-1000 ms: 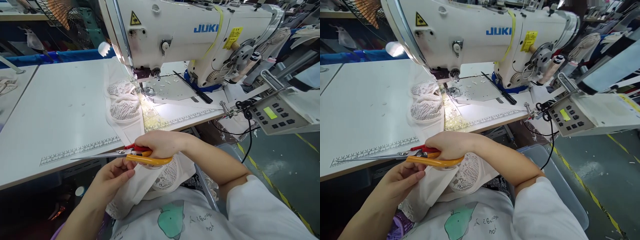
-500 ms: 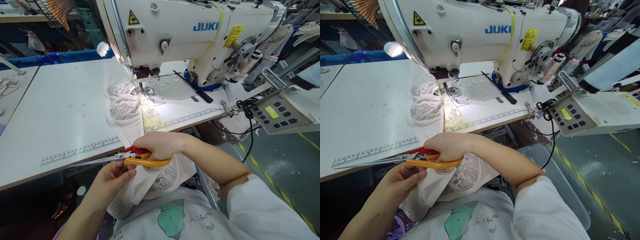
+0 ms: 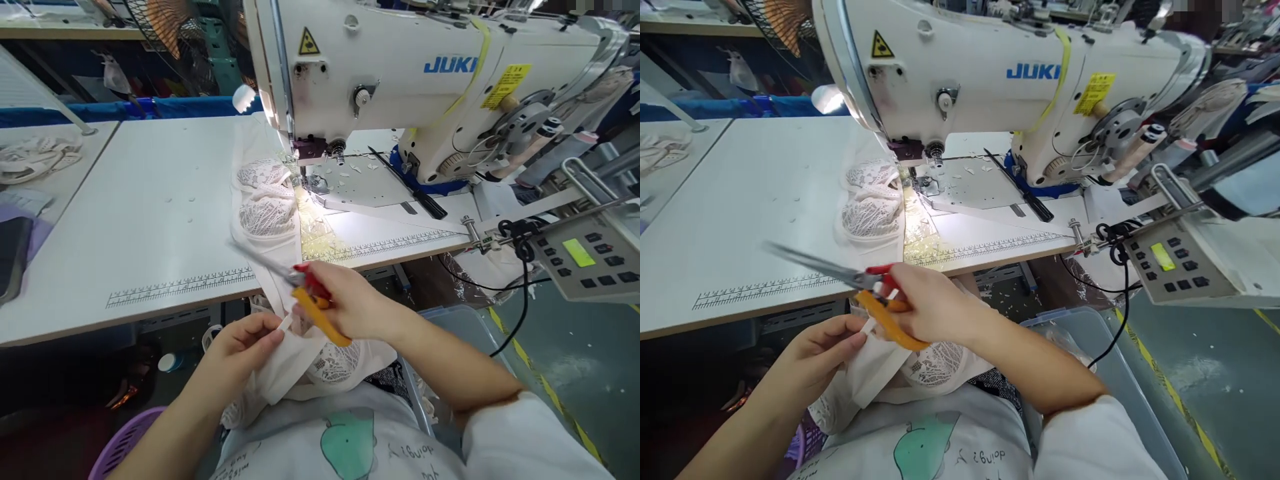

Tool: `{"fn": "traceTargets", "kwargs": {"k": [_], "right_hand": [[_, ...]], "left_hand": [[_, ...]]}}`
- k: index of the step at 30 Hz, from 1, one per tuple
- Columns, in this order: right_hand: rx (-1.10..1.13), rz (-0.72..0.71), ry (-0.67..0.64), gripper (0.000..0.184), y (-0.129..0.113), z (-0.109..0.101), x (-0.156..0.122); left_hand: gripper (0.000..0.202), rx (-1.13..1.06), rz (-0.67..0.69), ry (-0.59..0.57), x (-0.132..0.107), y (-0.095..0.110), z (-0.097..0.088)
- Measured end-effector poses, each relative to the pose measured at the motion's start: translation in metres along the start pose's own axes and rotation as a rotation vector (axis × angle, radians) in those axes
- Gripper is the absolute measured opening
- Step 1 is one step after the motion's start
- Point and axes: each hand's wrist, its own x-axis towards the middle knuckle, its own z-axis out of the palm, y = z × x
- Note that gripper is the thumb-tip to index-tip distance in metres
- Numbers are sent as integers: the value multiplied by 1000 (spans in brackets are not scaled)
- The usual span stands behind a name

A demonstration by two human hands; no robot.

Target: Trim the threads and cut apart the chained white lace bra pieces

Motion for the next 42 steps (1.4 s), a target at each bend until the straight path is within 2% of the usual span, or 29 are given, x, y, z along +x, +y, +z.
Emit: {"fn": "traceTargets", "kwargs": {"k": [2, 4, 6, 8, 14, 20, 26, 32, 35, 37, 40, 42], "right_hand": [[72, -10, 30, 35, 5, 3, -19], [39, -6, -125, 41, 11, 6, -37], [-47, 62, -322, 42, 18, 10, -53], [-105, 122, -418, 40, 24, 17, -64], [-115, 186, -394, 37, 27, 34, -67], [-134, 206, -361, 34, 18, 38, -56], [-108, 285, -353, 36, 13, 42, -52], [143, 390, -267, 35, 17, 53, -54], [149, 431, -175, 39, 22, 50, -56], [75, 386, -51, 43, 21, 45, -56], [57, 226, 200, 34, 14, 37, -54], [130, 158, 271, 26, 7, 37, -51]], "left_hand": [[23, -33, -24, 35, 0, -2, -2], [22, -55, -32, 64, -1, -3, -4], [21, -60, -38, 77, -2, -3, -4], [23, -55, -54, 75, -3, -2, -3], [25, -68, -94, 64, -7, -4, 0], [26, -69, -81, 85, -10, -7, 1], [25, -33, -86, 126, -10, -4, 3], [21, -20, -40, 101, -10, -5, 1], [19, 58, 4, 85, -14, -1, 2], [19, 162, 42, 81, -18, 2, 4], [14, 320, 142, 97, -23, 1, 10], [18, 392, 235, 89, -24, -2, 14]]}}
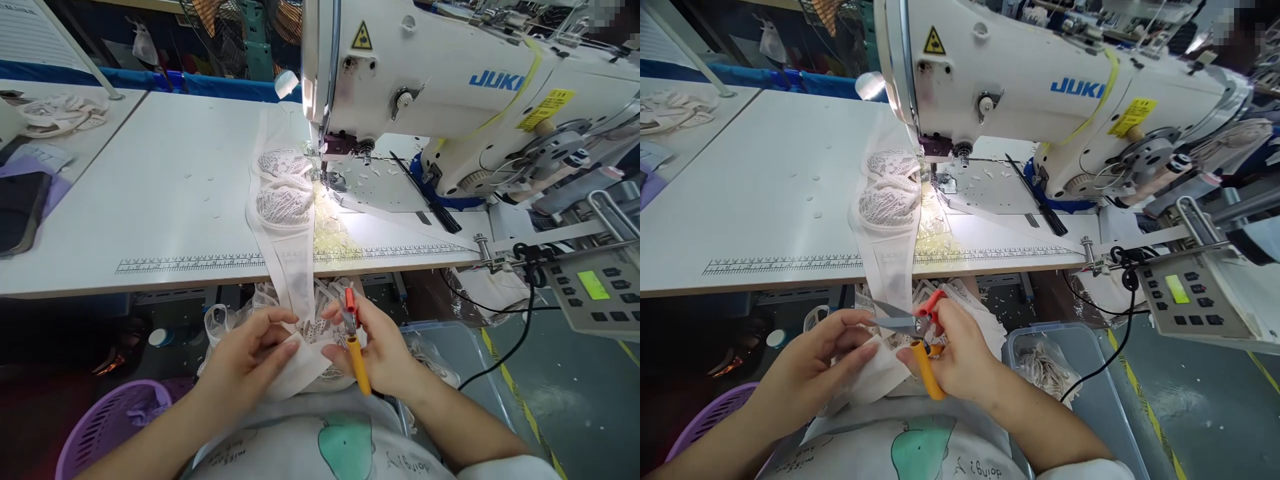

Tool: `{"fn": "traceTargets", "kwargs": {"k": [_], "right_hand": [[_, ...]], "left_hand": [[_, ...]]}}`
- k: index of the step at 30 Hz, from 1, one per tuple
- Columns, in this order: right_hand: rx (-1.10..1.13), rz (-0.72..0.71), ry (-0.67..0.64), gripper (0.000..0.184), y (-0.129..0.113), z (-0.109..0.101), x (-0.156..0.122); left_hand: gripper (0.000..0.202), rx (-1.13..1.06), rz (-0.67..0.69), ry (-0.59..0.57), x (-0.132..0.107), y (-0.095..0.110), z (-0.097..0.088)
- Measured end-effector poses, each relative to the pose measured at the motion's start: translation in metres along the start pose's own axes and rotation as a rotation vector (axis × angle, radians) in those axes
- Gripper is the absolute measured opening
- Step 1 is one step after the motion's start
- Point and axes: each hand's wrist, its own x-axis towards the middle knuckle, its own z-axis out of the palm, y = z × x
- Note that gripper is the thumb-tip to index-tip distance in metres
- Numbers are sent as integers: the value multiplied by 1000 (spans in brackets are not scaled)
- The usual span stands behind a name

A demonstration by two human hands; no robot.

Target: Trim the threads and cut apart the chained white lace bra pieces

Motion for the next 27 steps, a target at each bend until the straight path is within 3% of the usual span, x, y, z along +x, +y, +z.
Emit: {"fn": "traceTargets", "kwargs": {"k": [7, 11, 14, 18, 22, 24, 27], "right_hand": [[185, 86, -111, 16, -7, 13, 8], [83, 14, 48, 17, 4, -4, 2], [26, -13, 188, 13, 17, -27, -6], [-163, 66, 218, 10, 34, -51, -14], [-348, 123, 294, 19, 33, -52, -15], [-300, 86, 239, 26, 26, -41, -13], [-113, 13, -55, 24, 15, -17, -7]], "left_hand": [[8, 232, 189, -142, 5, 2, 9], [16, 589, 220, -228, 9, -8, -10], [26, 809, 218, -181, 11, -18, -28], [26, 853, 260, -182, 12, -23, -38], [26, 868, 341, -275, 15, -16, -31], [28, 877, 395, -314, 17, -10, -25], [26, 860, 477, -340, 19, -4, -17]]}}
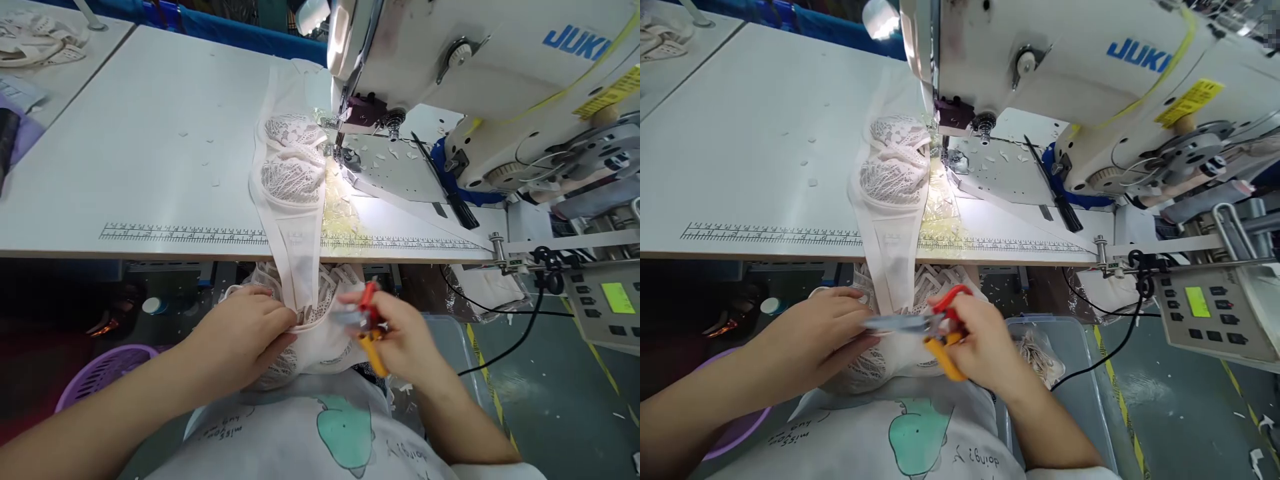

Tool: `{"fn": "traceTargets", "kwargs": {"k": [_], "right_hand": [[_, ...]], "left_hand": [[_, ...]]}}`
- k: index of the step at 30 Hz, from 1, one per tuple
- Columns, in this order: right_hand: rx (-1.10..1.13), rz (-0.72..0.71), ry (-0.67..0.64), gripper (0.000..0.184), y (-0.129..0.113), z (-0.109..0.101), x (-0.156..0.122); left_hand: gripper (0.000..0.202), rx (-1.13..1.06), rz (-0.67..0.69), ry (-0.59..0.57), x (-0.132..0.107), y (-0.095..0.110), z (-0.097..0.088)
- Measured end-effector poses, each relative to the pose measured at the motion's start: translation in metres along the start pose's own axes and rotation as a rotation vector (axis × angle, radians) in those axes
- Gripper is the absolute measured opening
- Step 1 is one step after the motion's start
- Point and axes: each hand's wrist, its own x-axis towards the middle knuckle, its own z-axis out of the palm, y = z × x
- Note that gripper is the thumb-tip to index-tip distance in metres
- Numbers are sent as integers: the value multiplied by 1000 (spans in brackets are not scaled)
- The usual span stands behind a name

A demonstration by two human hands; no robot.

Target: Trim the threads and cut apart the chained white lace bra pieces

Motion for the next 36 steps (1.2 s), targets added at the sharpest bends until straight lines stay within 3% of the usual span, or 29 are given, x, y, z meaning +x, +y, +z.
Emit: {"fn": "traceTargets", "kwargs": {"k": [3, 6, 11, 20, 24, 29, 31, 36], "right_hand": [[68, -27, -170, 13, -7, 20, 9], [150, 17, -178, 11, -3, 28, 14], [315, 112, -216, 15, 6, 23, 14], [337, 175, -197, 16, 14, 21, 7], [223, 159, -175, 20, 13, 18, -3], [52, 92, -207, 19, 12, 8, -13], [30, 78, -180, 16, 9, 2, -12], [207, 11, 70, 14, -8, -6, 1]], "left_hand": [[20, -7, 61, 10, 3, 2, 2], [22, 89, 92, -23, -1, -1, 2], [42, 274, 121, -28, -24, -17, -9], [32, -222, -73, 240, -43, -34, -20], [29, -319, -184, 286, -38, -26, -18], [25, -376, -254, 403, -20, -2, -9], [33, -383, -198, 453, -9, 7, -4], [44, -314, 21, 549, 18, 25, 3]]}}
